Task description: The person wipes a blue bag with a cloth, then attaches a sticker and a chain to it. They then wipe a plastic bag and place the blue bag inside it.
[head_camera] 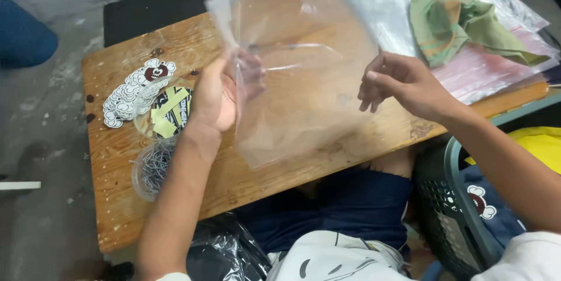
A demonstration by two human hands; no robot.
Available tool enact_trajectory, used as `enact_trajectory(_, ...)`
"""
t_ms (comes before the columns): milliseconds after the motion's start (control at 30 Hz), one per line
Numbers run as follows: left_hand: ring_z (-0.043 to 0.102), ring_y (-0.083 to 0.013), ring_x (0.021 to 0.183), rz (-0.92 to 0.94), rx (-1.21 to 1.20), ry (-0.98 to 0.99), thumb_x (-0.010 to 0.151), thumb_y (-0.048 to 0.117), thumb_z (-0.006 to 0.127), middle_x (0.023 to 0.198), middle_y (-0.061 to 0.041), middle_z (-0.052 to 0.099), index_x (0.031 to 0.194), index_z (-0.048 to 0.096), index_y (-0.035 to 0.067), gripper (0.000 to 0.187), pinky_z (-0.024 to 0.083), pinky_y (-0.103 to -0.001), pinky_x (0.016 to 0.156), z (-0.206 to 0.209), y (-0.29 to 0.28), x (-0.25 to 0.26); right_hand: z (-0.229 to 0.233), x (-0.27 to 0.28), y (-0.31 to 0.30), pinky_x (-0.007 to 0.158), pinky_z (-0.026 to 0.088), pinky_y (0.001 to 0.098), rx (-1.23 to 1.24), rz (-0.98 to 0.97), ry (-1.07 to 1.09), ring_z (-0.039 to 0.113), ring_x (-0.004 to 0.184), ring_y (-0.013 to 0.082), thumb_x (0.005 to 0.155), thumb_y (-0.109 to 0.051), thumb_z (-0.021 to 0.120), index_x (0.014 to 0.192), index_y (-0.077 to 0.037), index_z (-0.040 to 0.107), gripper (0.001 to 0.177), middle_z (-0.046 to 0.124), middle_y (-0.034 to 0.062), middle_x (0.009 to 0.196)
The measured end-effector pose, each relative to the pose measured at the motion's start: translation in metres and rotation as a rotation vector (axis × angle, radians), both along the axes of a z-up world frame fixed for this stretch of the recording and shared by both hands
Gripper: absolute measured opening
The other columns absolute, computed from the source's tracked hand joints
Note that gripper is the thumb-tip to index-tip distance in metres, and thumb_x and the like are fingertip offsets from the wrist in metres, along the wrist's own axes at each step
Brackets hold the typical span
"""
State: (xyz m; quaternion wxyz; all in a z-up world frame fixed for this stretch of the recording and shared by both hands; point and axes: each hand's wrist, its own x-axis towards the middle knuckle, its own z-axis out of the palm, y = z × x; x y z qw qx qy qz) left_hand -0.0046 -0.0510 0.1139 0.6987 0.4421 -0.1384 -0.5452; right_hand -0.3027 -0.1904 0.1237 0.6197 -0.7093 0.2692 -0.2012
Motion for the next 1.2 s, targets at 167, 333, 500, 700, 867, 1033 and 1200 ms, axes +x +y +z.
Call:
enact_trajectory(167, 0.061, -0.0229, 0.104, 0.429, -0.102, -0.779, 0.101, 0.036, 0.052, 0.111, -0.010, 0.058, 0.119, 0.050, 0.010, 0.031, 0.052, -0.038, 0.092, 0.009, 0.028, -0.019, -0.041, 0.021, -0.016, 0.043, 0.059, 0.0459, 0.024, -0.151, 0.061, 0.070, 0.055, 0.0365, 0.104, -0.016, 0.059, 0.111, 0.004, 0.057, 0.021, 0.065, 0.0240, 0.076)
enact_trajectory(333, 0.061, -0.0176, 0.083, -0.003, -0.309, -1.400, 0.091, 0.019, 0.067, 0.086, 0.002, 0.054, 0.091, 0.063, 0.014, 0.007, 0.052, -0.028, 0.071, -0.048, 0.052, -0.061, -0.064, 0.043, -0.020, 0.047, 0.059, 0.0404, -0.090, -0.179, 0.197, 0.069, 0.056, 0.0297, 0.104, -0.024, 0.059, 0.115, 0.004, 0.056, 0.030, 0.067, 0.0190, 0.076)
enact_trajectory(500, 0.053, -0.0259, 0.092, -0.318, -0.235, -1.884, 0.085, 0.042, 0.069, 0.091, -0.004, 0.053, 0.090, 0.059, 0.014, 0.030, 0.045, -0.038, 0.081, -0.103, 0.061, -0.074, -0.116, 0.054, -0.058, 0.071, 0.054, 0.0429, -0.516, -0.163, 0.500, 0.074, 0.082, 0.0316, 0.102, -0.028, 0.062, 0.114, -0.008, 0.065, 0.024, 0.074, 0.0126, 0.082)
enact_trajectory(700, 0.057, -0.0266, 0.085, -0.291, -0.188, -1.718, 0.096, 0.030, 0.059, 0.082, -0.006, 0.055, 0.086, 0.061, 0.012, 0.020, 0.048, -0.038, 0.082, -0.095, 0.062, -0.079, -0.056, 0.059, -0.014, 0.076, 0.053, 0.0454, -1.155, -0.081, 0.775, 0.066, 0.097, 0.0377, 0.093, -0.037, 0.069, 0.132, -0.003, 0.055, 0.054, 0.066, 0.0172, 0.104)
enact_trajectory(867, 0.060, -0.0248, 0.079, -0.144, -0.186, -1.928, 0.102, 0.025, 0.053, 0.080, -0.004, 0.051, 0.093, 0.057, 0.011, 0.017, 0.052, -0.034, 0.064, -0.106, 0.059, -0.083, -0.052, 0.042, 0.032, 0.079, 0.052, 0.0469, -1.185, 0.308, 0.334, 0.062, 0.095, 0.0384, 0.086, -0.038, 0.071, 0.107, -0.007, 0.065, 0.037, 0.062, 0.0159, 0.096)
enact_trajectory(1033, 0.055, -0.0186, 0.070, -0.034, -0.306, -2.231, 0.101, 0.012, 0.056, 0.079, -0.001, 0.045, 0.090, 0.055, 0.007, 0.012, 0.048, -0.027, 0.052, -0.068, 0.068, -0.088, -0.085, 0.028, 0.022, 0.075, 0.049, 0.0384, -1.613, 0.322, 0.374, 0.059, 0.090, 0.0266, 0.087, -0.023, 0.065, 0.102, -0.014, 0.061, 0.018, 0.056, 0.0042, 0.090)
enact_trajectory(1200, 0.055, -0.0391, 0.105, -0.480, 0.298, -2.213, 0.049, 0.012, 0.096, 0.113, -0.022, 0.051, 0.124, 0.056, 0.004, 0.085, 0.050, -0.047, 0.079, -0.071, 0.092, -0.073, -0.085, -0.002, 0.005, 0.078, 0.048, 0.0371, -1.714, 0.207, 0.502, 0.058, 0.092, 0.0255, 0.084, -0.024, 0.068, 0.104, -0.015, 0.060, 0.024, 0.055, 0.0034, 0.095)
